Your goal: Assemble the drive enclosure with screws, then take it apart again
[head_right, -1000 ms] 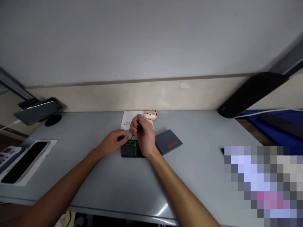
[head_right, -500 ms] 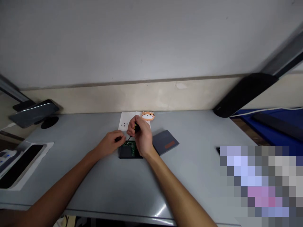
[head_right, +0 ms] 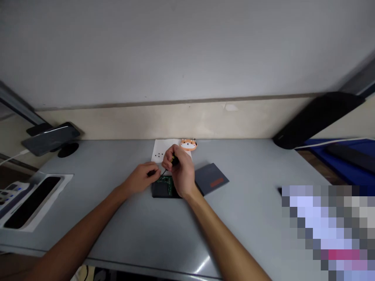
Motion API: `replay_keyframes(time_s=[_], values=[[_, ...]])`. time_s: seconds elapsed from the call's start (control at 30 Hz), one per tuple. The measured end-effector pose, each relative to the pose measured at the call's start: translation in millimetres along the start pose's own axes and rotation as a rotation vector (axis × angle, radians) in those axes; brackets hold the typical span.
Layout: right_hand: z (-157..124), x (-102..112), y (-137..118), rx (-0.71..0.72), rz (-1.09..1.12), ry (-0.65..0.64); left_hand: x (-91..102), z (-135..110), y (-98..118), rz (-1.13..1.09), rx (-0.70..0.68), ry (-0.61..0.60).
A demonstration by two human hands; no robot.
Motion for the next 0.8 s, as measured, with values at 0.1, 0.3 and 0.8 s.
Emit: replay_keyframes(time_s=[0.1, 0.3, 0.8], values=[[0.1, -0.2, 0.3, -0.015, -0.013, -0.015, -0.8, -0.1, -0.4, 0.010, 0.002, -0.003], [3.9, 5.6, -5.1, 0.014, 0.011, 0.005, 0.4, -0.9, 0.3, 0.004, -0.005, 0.024], [0.6, 2.3, 0.6, -0.046, -0.045, -0.003, -0.6, -0.9, -1.5, 0.005, 0.001, 0.015]])
Point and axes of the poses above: each hand's wrist, its own z-axis towards the middle knuckle, its own x-axis out of the back of the hand, y = z × x, the point moved 10 cm from there along z, towards the middle knuckle, and after that the axes turned 12 degrees about x, right-handed, at the moved point
